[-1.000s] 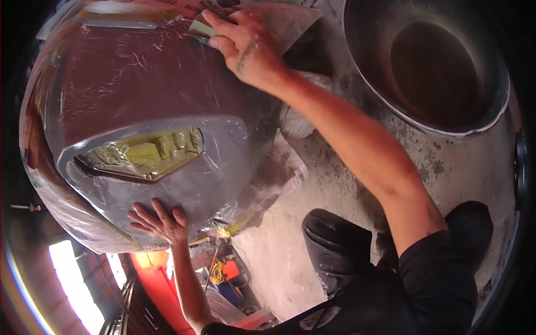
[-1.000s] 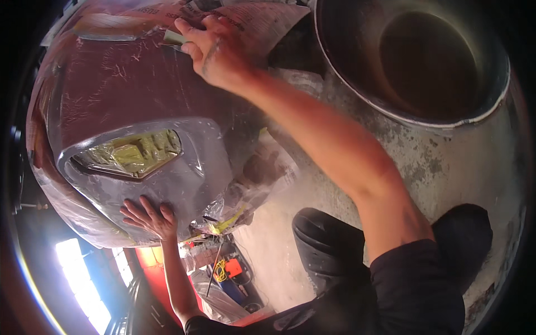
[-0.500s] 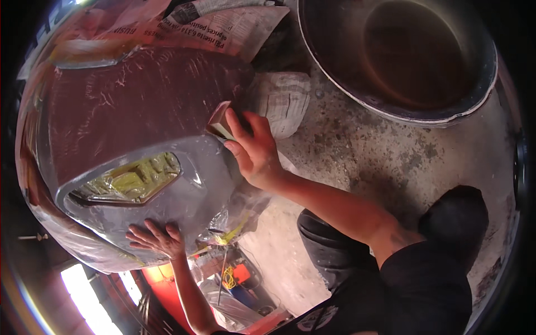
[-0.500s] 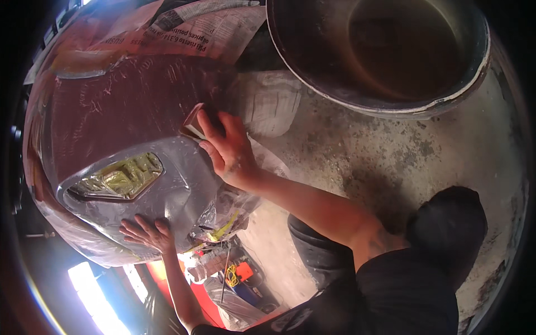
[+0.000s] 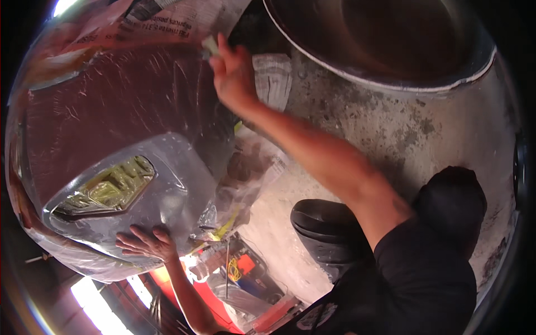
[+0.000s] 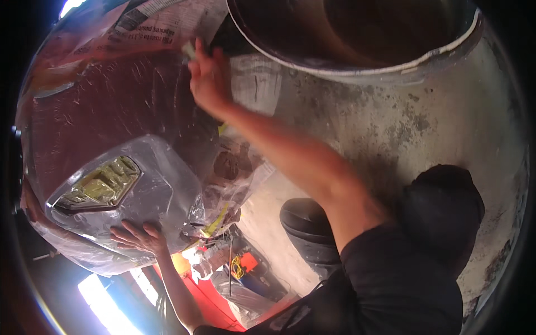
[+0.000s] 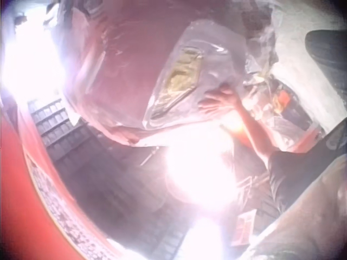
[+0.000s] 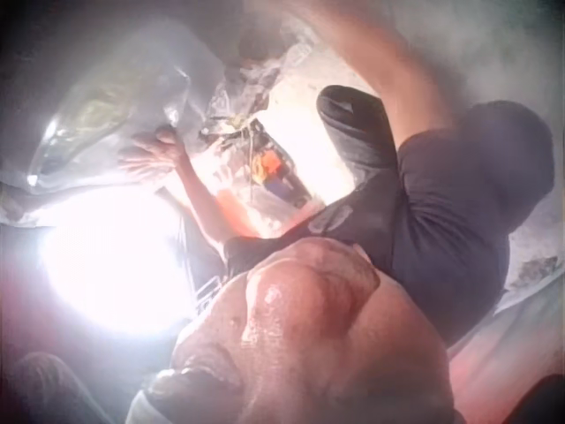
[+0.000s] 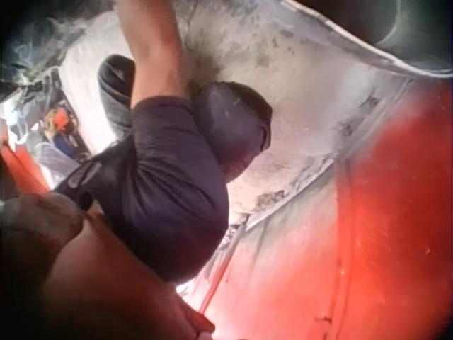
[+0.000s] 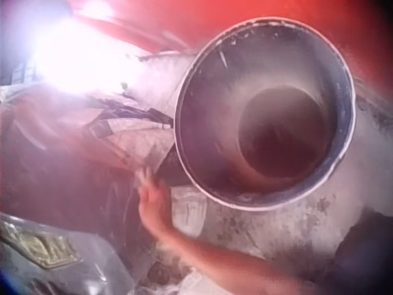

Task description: The person kneels on the floor and uses a sanding block to smooth the surface of a grey car headlight assembly. They repeatedly dip the sanding block into a bucket of water and rub it against the plastic surface, occasionally pausing to wipe the area with their hand.

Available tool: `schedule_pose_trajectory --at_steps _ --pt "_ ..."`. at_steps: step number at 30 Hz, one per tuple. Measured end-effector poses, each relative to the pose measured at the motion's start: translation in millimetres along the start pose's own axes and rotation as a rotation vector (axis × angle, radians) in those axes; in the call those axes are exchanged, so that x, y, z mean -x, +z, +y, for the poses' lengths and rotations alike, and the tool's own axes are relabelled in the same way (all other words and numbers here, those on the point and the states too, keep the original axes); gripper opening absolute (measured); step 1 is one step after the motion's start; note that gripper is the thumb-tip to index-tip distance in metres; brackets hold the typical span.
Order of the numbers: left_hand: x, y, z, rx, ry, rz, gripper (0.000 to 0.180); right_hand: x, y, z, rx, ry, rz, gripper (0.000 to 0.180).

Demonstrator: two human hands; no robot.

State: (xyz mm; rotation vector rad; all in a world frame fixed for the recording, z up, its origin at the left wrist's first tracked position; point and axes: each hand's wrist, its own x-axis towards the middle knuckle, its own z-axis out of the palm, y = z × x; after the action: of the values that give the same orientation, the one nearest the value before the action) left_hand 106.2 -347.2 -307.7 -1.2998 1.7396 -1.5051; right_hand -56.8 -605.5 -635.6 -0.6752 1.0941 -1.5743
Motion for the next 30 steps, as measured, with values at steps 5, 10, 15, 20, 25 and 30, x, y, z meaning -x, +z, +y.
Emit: schedule_pose_trajectory --at_steps 5,10,15,20,25,30 --pt "5 -4 -1 -0.021 -0.038 -0.022 0.073 107 1 -1 -0.196 0.012 0.060 0.066" --pt "2 3 4 -0.022 -0.041 0.025 0.073 36 18 27 -0.068 0.058 0.093 0.068" --pt "5 0 2 -0.024 -0.035 0.059 0.073 140 12 -4 -0.129 0.167 0.095 0.068" --pt "7 -1 5 0.004 -0.066 0.035 0.073 111 12 18 -0.035 0.158 -0.005 0.072" --pt "6 -2 4 0.000 -0.079 0.024 0.073 119 2 -10 -0.125 0.284 -0.090 0.071" --pt "9 -2 -1 0.001 -0.058 0.013 0.072 118 -3 -26 -0.062 0.022 -0.041 0.074"
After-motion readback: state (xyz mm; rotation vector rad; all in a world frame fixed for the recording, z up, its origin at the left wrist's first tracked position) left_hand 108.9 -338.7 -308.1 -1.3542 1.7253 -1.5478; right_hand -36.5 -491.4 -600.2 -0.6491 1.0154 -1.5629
